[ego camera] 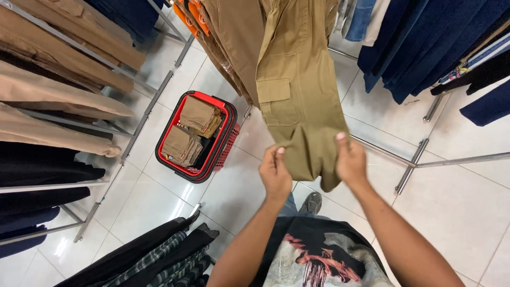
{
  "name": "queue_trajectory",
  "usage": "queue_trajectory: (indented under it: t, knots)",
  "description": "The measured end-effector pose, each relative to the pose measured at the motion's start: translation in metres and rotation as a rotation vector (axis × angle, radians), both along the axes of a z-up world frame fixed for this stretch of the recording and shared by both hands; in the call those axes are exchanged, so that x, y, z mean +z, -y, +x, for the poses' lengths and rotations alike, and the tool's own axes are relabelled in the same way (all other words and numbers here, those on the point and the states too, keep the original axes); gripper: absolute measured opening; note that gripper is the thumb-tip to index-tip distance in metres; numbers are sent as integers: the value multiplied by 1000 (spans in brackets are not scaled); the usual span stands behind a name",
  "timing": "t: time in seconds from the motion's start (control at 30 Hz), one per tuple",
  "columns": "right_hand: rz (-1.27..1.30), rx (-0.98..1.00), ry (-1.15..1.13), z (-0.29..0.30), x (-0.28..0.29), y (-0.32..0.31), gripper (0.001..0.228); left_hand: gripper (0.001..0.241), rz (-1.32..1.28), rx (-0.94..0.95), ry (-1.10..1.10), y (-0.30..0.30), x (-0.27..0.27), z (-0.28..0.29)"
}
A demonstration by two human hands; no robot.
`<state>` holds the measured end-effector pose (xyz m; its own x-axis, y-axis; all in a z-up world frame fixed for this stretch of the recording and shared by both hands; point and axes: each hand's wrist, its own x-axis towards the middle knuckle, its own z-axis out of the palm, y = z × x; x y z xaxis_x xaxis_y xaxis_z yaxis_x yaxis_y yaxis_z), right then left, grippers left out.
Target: The person is taking pairs of pants from a red shopping basket, attaching them to hangers, and then hanging the hangers onto a clothing rack.
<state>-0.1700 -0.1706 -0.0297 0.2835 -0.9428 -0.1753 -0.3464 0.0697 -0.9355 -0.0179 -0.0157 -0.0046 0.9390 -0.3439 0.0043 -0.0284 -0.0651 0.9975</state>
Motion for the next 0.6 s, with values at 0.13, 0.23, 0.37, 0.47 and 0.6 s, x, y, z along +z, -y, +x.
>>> queue_trajectory:
  t: [0.13, 0.23, 0.37, 0.47, 0.6]
  knots:
    - [-42, -26, 38, -1, 13, 19, 54, 14, -65, 32, -53, 5, 15, 10]
    - [-14, 89, -21, -4, -20, -1, 59, 14, -70, 10, -118, 13, 22, 1]
    - [40, -99, 143, -10, -32, 24, 52, 12, -122, 43, -218, 9, 13, 14]
    - [246, -200, 251, 6, 46, -7, 44, 13, -111, 12, -315, 5, 16, 13]
    - [795, 31, 625, 0, 56, -30, 61, 17, -148, 76, -592, 4, 16, 26]
